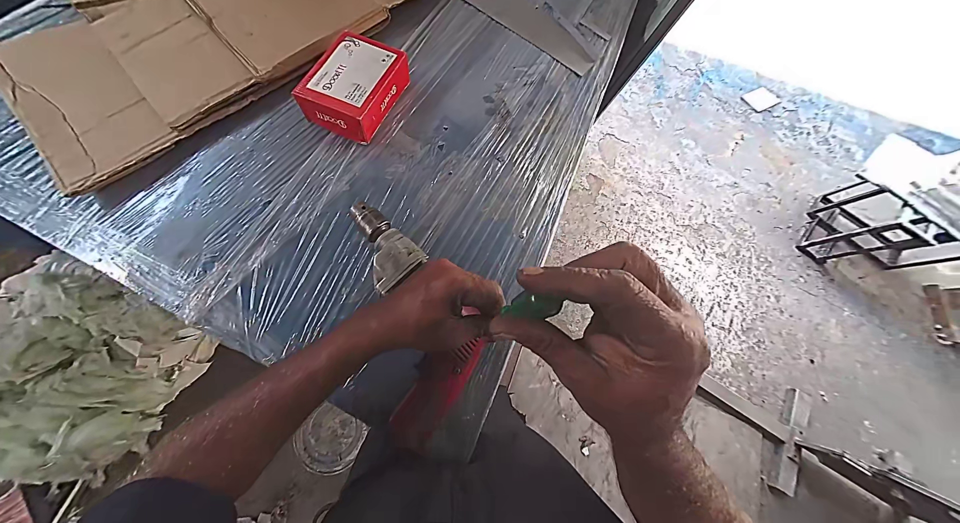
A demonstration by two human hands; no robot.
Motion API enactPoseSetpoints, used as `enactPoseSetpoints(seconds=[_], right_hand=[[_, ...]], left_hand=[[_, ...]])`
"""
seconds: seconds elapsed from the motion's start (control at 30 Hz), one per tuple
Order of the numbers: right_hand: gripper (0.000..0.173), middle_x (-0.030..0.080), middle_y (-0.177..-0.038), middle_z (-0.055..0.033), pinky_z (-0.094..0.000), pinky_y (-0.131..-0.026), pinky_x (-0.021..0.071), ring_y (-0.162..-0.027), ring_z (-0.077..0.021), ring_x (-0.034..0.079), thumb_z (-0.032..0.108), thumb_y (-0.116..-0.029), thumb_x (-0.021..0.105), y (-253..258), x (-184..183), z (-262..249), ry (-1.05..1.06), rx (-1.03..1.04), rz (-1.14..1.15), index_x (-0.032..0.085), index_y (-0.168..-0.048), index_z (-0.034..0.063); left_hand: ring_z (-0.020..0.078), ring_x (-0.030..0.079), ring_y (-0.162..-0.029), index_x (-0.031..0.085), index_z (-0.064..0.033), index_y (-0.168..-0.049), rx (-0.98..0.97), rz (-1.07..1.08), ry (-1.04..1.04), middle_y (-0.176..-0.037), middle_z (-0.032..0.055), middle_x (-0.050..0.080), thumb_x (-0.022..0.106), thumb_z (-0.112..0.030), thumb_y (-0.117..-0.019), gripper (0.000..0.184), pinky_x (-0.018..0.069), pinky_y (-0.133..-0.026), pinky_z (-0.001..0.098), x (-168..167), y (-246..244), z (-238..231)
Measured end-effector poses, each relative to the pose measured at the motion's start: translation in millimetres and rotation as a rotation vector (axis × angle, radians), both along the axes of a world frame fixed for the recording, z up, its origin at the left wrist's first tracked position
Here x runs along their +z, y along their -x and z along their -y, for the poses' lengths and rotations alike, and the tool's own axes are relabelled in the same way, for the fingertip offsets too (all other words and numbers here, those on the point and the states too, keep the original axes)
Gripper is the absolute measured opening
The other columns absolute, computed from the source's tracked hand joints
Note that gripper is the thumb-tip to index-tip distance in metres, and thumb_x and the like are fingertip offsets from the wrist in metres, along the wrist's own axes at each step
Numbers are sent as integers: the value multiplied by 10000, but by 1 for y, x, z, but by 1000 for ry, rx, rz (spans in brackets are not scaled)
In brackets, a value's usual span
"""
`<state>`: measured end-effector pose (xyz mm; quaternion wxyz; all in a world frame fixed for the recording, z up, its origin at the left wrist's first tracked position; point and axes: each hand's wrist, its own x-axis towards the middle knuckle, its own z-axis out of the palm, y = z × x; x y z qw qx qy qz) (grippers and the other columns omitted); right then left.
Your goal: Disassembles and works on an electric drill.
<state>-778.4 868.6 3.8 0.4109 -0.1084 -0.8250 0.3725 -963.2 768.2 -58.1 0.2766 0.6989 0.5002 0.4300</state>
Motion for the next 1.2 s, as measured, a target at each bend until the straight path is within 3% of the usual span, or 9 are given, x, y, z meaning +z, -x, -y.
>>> enactPoseSetpoints(seconds=[0.23, 0.4, 0.77, 0.9, 1.0, 1.07, 1.13, 1.2], right_hand=[[308, 600, -881, 66, -213, -692, 559, -790, -40, 608, 282, -799, 904, 0, 0, 1, -14, -46, 1, 784, -1075, 213], [231, 659, -841, 49, -205, -685, 557, -771, -38, 633, 256, -826, 882, -3, 3, 5, -46, -65, 53, 810, -1034, 186], [212, 690, -897, 6, -198, -733, 536, -825, -39, 633, 205, -919, 797, -16, 6, -1, -108, 99, 107, 797, -1130, 191], [210, 743, -1094, -44, -272, -838, 621, -991, -113, 714, 161, -983, 704, -17, 7, -13, -106, 306, 123, 760, -1185, 146], [212, 747, -1186, -72, -294, -919, 611, -1094, -138, 714, 154, -1024, 627, -15, 7, -17, -155, 391, 138, 730, -1204, 110], [211, 731, -1207, -58, -286, -910, 614, -1104, -122, 703, 176, -1036, 615, -14, 3, -16, -134, 369, 135, 713, -1210, 107], [214, 679, -1246, -24, -290, -912, 600, -1136, -121, 664, 260, -992, 703, -12, -1, -15, -96, 290, 110, 725, -1185, 171], [239, 635, -1089, 34, -241, -832, 559, -999, -78, 623, 281, -866, 850, -10, -3, -12, -49, 164, 40, 769, -1081, 219]], left_hand=[[-22, 677, -845, 765, -75, -945, -40, 14, 41, -898, -24, 749, 722, -174, -953, 108, 559, -759, 175, 2, 2, -2], [-25, 675, -825, 765, -89, -946, -46, 6, 18, -880, -37, 746, 725, -196, -954, 115, 554, -734, 176, 1, 2, -3], [-9, 650, -771, 737, -119, -900, -51, -78, 64, -834, -52, 711, 747, -250, -936, 136, 546, -684, 199, 3, 0, -7], [7, 646, -754, 729, -129, -904, -40, -106, 111, -828, -48, 704, 756, -311, -926, 186, 540, -670, 222, 5, -1, -7], [17, 640, -749, 738, -129, -924, -36, -105, 133, -837, -43, 704, 755, -327, -923, 198, 536, -671, 236, 4, -1, -7], [12, 655, -786, 746, -118, -984, -27, -100, 125, -877, -40, 721, 746, -319, -930, 208, 556, -705, 234, 3, -2, -7], [18, 654, -771, 721, -115, -966, -21, -82, 105, -859, -37, 711, 753, -311, -926, 202, 557, -691, 241, 1, -3, -9], [13, 669, -797, 726, -137, -978, -38, -60, 141, -891, -50, 728, 744, -334, -944, 200, 571, -717, 249, 1, -3, -11]])
